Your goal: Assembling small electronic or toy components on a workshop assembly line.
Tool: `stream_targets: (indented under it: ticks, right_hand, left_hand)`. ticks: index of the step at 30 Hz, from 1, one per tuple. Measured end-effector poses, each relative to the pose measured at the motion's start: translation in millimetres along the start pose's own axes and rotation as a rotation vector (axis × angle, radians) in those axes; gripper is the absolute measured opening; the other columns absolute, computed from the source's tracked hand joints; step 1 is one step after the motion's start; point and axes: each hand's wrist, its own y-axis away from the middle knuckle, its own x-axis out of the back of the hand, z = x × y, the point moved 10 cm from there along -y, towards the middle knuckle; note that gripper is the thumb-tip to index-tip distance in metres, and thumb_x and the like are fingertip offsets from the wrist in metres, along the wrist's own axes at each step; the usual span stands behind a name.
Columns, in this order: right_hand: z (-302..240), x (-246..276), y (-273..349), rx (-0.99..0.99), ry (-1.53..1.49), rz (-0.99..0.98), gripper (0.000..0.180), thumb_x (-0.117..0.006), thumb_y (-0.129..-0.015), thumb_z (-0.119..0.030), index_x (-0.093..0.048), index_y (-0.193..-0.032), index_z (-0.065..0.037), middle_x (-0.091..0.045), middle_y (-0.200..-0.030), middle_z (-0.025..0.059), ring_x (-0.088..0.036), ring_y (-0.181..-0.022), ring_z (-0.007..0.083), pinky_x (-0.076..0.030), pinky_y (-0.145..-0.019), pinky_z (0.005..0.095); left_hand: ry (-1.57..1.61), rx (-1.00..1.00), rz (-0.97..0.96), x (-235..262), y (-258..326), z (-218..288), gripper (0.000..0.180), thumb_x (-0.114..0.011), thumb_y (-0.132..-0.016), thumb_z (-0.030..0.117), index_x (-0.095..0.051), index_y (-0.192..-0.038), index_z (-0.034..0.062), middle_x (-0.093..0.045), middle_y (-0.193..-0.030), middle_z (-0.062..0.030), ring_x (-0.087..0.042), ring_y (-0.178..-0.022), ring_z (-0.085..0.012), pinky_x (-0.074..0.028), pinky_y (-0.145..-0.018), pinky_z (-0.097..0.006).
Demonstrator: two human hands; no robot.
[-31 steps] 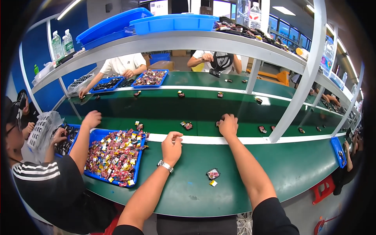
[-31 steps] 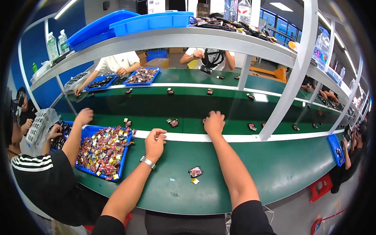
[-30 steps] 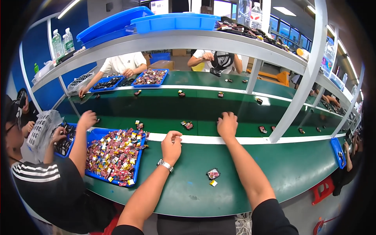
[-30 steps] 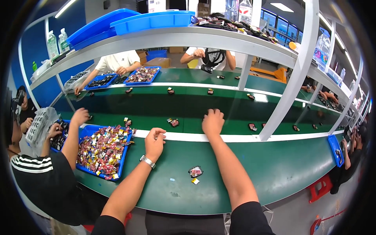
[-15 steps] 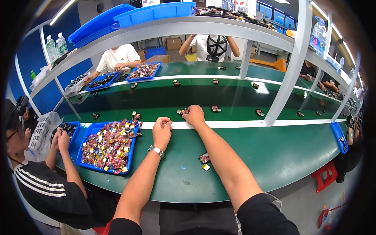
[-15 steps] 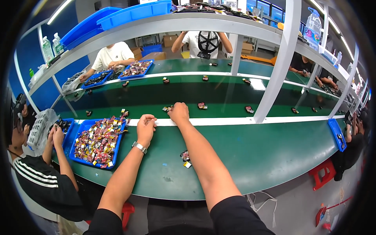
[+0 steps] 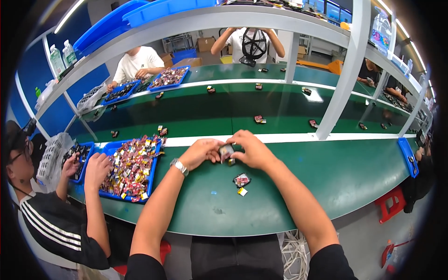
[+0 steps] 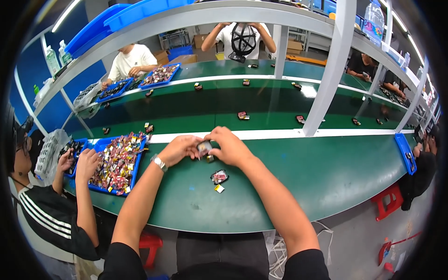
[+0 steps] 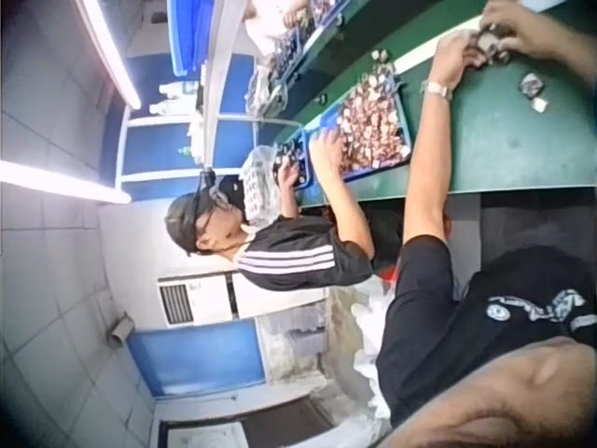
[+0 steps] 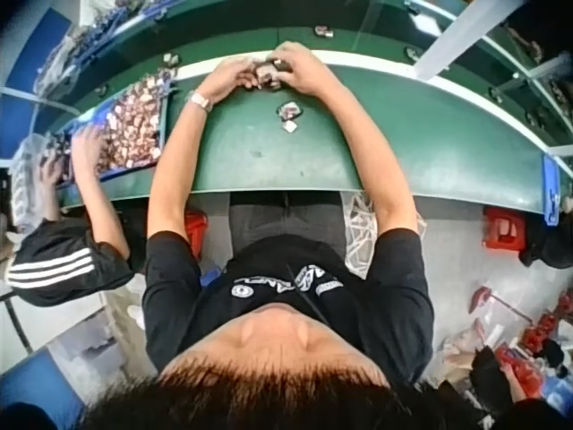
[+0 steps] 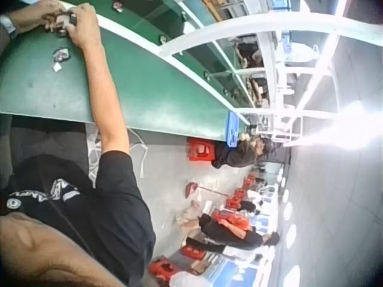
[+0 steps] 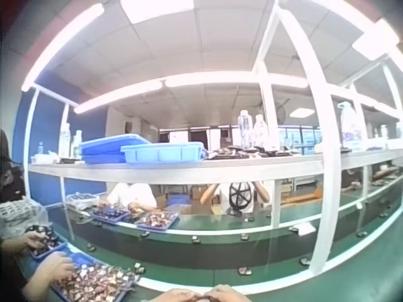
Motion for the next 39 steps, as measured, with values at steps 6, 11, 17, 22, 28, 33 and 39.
stream_targets:
  ticks: [6,11,17,22,28,33,39]
  right_hand:
    - [-31,-10,4,0.095,0.090,-0.058,0.045,-0.074,-0.072,-0.002,-0.063,-0.115,-0.010,-0.059,-0.109,0.0047,-0.054,-0.107,0.0263,-0.047,-0.093,0.0378]
    - [-36,-8,2,0.125,0.114,0.019,0.046,-0.074,-0.071,0.000,-0.063,-0.115,-0.011,-0.060,-0.111,0.0046,-0.054,-0.106,0.0262,-0.048,-0.092,0.0384]
    - [-43,-7,8,0.200,0.106,0.069,0.038,-0.073,-0.073,-0.002,-0.066,-0.109,-0.013,-0.057,-0.118,0.0036,-0.053,-0.112,0.0263,-0.048,-0.092,0.0389]
    - [-45,-5,7,0.216,0.130,0.092,0.021,-0.072,-0.076,-0.002,-0.064,-0.094,-0.009,-0.057,-0.117,0.0050,-0.052,-0.112,0.0276,-0.047,-0.093,0.0396]
    - [-39,-3,4,0.192,0.091,0.141,0.016,-0.070,-0.077,-0.001,-0.059,-0.088,-0.006,-0.056,-0.116,0.0074,-0.052,-0.112,0.0296,-0.046,-0.093,0.0403]
    - [-47,-6,5,0.187,0.197,0.141,0.018,-0.071,-0.076,-0.003,-0.060,-0.090,-0.006,-0.053,-0.122,0.0099,-0.050,-0.117,0.0303,-0.046,-0.095,0.0410]
    - [-32,-8,3,0.187,0.167,0.048,0.018,-0.073,-0.076,-0.006,-0.061,-0.089,-0.007,-0.052,-0.126,0.0106,-0.048,-0.120,0.0312,-0.043,-0.099,0.0420]
  left_hand:
    - [0.043,-0.006,-0.065,-18,13,3,0.033,-0.050,-0.101,0.019,-0.056,-0.125,-0.0016,-0.065,-0.101,-0.0075,-0.065,-0.085,-0.0130,-0.056,-0.076,-0.029]
    - [-0.003,0.002,-0.085,-16,20,12,0.035,-0.049,-0.101,0.016,-0.051,-0.131,-0.0014,-0.065,-0.101,-0.0080,-0.065,-0.087,-0.0145,-0.057,-0.075,-0.029]
    - [0.048,-0.076,-0.012,-14,20,22,0.035,-0.047,-0.100,0.012,-0.050,-0.132,-0.0020,-0.064,-0.106,-0.0104,-0.067,-0.093,-0.0180,-0.058,-0.083,-0.032]
    - [0.068,-0.080,0.059,-15,19,15,0.033,-0.041,-0.101,0.009,-0.049,-0.131,-0.0016,-0.061,-0.111,-0.0136,-0.067,-0.095,-0.0194,-0.058,-0.088,-0.033]
    - [0.091,-0.095,0.083,-19,14,14,0.031,-0.046,-0.100,0.009,-0.049,-0.129,-0.0005,-0.061,-0.113,-0.0121,-0.065,-0.101,-0.0199,-0.057,-0.089,-0.035]
    - [0.097,-0.093,0.114,-15,14,11,0.026,-0.045,-0.100,0.009,-0.050,-0.125,0.0007,-0.061,-0.111,-0.0118,-0.064,-0.100,-0.0196,-0.057,-0.089,-0.035]
    - [0.085,-0.100,0.054,-19,7,12,0.022,-0.043,-0.101,0.007,-0.050,-0.120,0.0024,-0.060,-0.111,-0.0115,-0.064,-0.099,-0.0191,-0.057,-0.089,-0.035]
